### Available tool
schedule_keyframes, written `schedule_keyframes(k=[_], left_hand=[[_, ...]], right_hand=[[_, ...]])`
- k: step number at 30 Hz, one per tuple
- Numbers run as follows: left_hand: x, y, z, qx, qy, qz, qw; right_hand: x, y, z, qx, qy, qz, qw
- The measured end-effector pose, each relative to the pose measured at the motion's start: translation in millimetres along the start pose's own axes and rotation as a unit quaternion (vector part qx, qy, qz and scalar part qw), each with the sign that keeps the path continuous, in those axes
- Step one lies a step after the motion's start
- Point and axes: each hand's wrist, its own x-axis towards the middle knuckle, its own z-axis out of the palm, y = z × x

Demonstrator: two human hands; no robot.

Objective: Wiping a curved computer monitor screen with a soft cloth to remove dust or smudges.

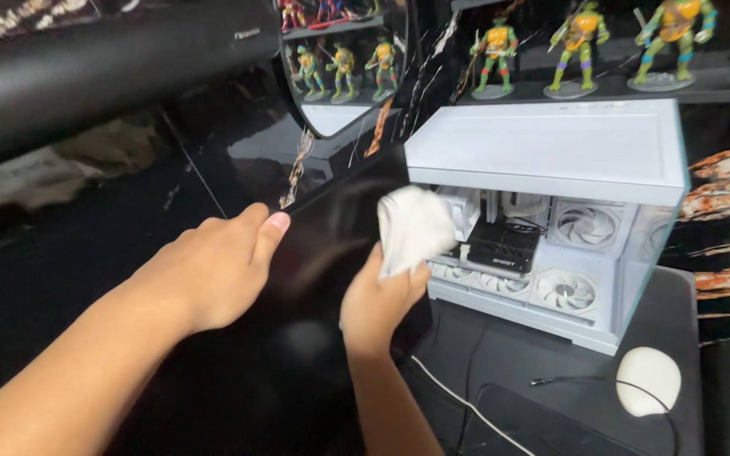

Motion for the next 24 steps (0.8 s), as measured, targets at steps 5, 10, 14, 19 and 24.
schedule_keyframes(k=[5,10,14,19,24], left_hand=[[-2,4,-1,0.003,-0.009,-0.004,1.000],[-3,6,-4,0.001,-0.017,-0.014,1.000],[0,2,-2,0.002,-0.014,-0.020,1.000],[0,5,-2,0.002,-0.020,-0.017,1.000],[-2,5,-2,-0.006,-0.018,-0.019,1.000]], right_hand=[[-16,65,-7,-0.025,-0.045,0.055,0.997],[-36,168,17,-0.147,-0.094,0.228,0.958],[-22,104,17,-0.078,-0.063,0.118,0.988],[-14,72,-11,0.123,-0.028,0.163,0.979],[-26,155,-2,-0.006,-0.095,0.251,0.963]])
